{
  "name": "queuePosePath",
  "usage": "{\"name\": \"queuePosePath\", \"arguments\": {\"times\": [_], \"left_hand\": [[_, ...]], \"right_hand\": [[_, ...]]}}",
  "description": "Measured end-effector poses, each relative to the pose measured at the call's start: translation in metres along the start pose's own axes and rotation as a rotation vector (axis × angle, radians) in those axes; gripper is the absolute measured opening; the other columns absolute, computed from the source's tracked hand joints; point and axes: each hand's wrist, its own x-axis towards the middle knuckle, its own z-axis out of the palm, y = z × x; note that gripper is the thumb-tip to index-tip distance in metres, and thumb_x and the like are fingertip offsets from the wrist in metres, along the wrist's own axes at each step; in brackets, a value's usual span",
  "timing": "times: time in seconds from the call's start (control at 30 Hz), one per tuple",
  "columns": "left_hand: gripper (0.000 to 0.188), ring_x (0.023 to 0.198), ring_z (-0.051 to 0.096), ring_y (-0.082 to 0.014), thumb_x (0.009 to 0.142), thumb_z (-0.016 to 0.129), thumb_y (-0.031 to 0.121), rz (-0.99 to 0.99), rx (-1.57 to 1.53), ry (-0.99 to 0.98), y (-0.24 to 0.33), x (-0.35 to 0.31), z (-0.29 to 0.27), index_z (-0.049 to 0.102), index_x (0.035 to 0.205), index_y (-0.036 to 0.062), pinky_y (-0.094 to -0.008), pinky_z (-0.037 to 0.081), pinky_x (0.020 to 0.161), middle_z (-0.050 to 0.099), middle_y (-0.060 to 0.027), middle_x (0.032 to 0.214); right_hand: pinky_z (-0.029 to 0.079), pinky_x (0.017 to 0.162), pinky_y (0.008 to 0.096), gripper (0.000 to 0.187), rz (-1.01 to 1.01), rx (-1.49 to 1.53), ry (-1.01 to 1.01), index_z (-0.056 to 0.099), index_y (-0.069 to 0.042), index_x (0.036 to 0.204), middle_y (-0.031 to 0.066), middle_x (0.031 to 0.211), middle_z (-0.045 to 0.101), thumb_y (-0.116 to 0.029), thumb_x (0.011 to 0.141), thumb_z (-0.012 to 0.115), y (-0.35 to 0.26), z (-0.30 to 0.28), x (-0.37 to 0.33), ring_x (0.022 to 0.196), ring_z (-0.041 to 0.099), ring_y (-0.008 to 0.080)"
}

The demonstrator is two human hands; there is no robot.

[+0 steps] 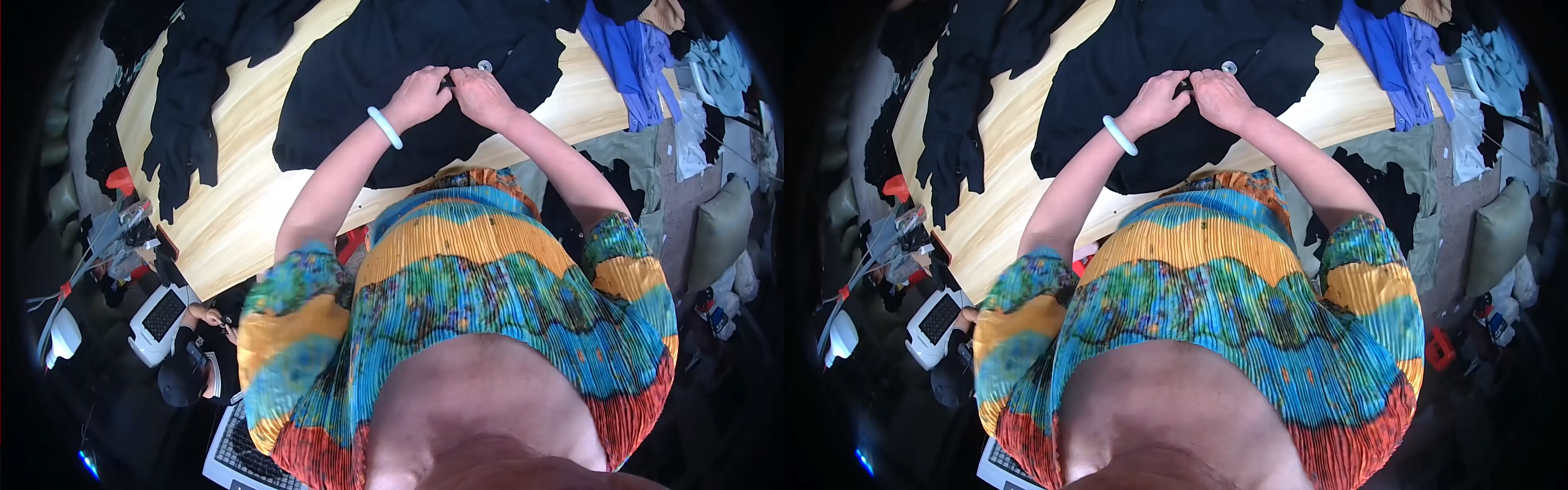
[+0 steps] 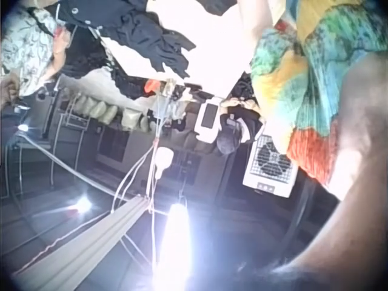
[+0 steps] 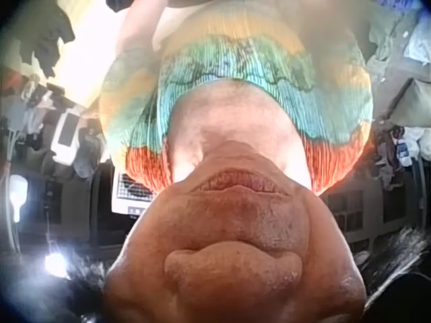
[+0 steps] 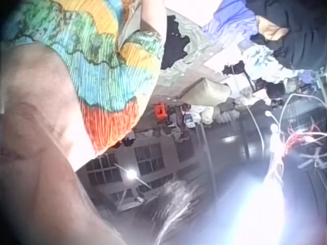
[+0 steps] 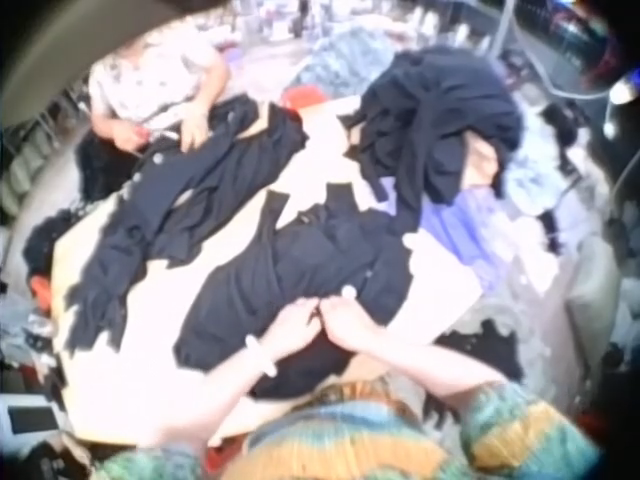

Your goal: Checking and manually aligning metal grommets on black fabric garment pieces on a workshop table.

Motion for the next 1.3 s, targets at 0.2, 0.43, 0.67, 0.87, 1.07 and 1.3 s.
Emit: {"name": "queuePosePath", "arguments": {"times": [0.2, 0.43, 0.67, 0.87, 1.07, 1.3], "left_hand": [[0.033, 0.088, 0.055, -0.0348, 0.075, 0.049, 0.006, -0.031, 0.138, 0.107, 0.0, -0.003, 0.016, 0.05, 0.107, -0.0035, -0.04, 0.046, 0.077, 0.057, -0.0196, 0.094], [0.026, 0.079, 0.056, -0.0352, 0.076, 0.046, 0.003, 0.044, 0.186, 0.215, -0.002, -0.006, 0.025, 0.044, 0.101, -0.0001, -0.0427, 0.047, 0.07, 0.057, -0.0203, 0.084], [0.023, 0.079, 0.055, -0.0424, 0.078, 0.039, 0.001, -0.164, -0.032, 0.12, -0.006, 0.001, 0.02, 0.039, 0.101, -0.0013, -0.0488, 0.044, 0.068, 0.056, -0.027, 0.085], [0.022, 0.082, 0.054, -0.0402, 0.078, 0.041, 0.001, -0.087, -0.026, 0.123, 0.0, -0.011, 0.021, 0.04, 0.1, -0.0006, -0.0466, 0.043, 0.071, 0.056, -0.0252, 0.086], [0.024, 0.083, 0.054, -0.0375, 0.075, 0.044, 0.001, -0.034, 0.092, 0.185, 0.004, -0.015, 0.027, 0.042, 0.099, -0.0018, -0.0444, 0.044, 0.073, 0.056, -0.0234, 0.085], [0.024, 0.082, 0.055, -0.0376, 0.074, 0.044, 0.001, -0.213, -0.012, 0.239, 0.003, -0.015, 0.029, 0.049, 0.098, -0.0009, -0.0439, 0.044, 0.075, 0.057, -0.0225, 0.086]], "right_hand": [[0.044, 0.072, 0.0385, 0.014, -0.018, -0.026, -0.057, 0.052, 0.003, 0.085, 0.0174, 0.081, 0.057, -0.004, 0.073, 0.047, 0.002, 0.003, 0.002, 0.08, 0.057, 0.03], [0.045, 0.07, 0.0372, 0.015, 0.002, -0.135, -0.137, 0.051, 0.002, 0.086, 0.0165, 0.081, 0.057, -0.003, 0.073, 0.046, -0.005, 0.007, 0.004, 0.079, 0.058, 0.028], [0.044, 0.071, 0.0389, 0.011, -0.05, -0.073, -0.036, 0.049, 0.002, 0.084, 0.0175, 0.077, 0.055, -0.002, 0.074, 0.045, 0.002, 0.01, 0.006, 0.077, 0.056, 0.0314], [0.044, 0.075, 0.038, 0.015, -0.091, -0.029, -0.091, 0.05, 0.002, 0.087, 0.0177, 0.083, 0.057, -0.001, 0.073, 0.046, 0.01, 0.01, 0.002, 0.082, 0.057, 0.0304], [0.044, 0.076, 0.0394, 0.014, -0.089, 0.068, -0.132, 0.049, 0.003, 0.086, 0.02, 0.083, 0.056, 0.001, 0.074, 0.044, 0.011, 0.004, 0.004, 0.083, 0.056, 0.0328], [0.044, 0.078, 0.0411, 0.018, -0.037, 0.24, -0.246, 0.05, 0.004, 0.088, 0.0206, 0.086, 0.056, 0.0, 0.074, 0.04, 0.016, -0.003, 0.008, 0.086, 0.055, 0.0345]]}}
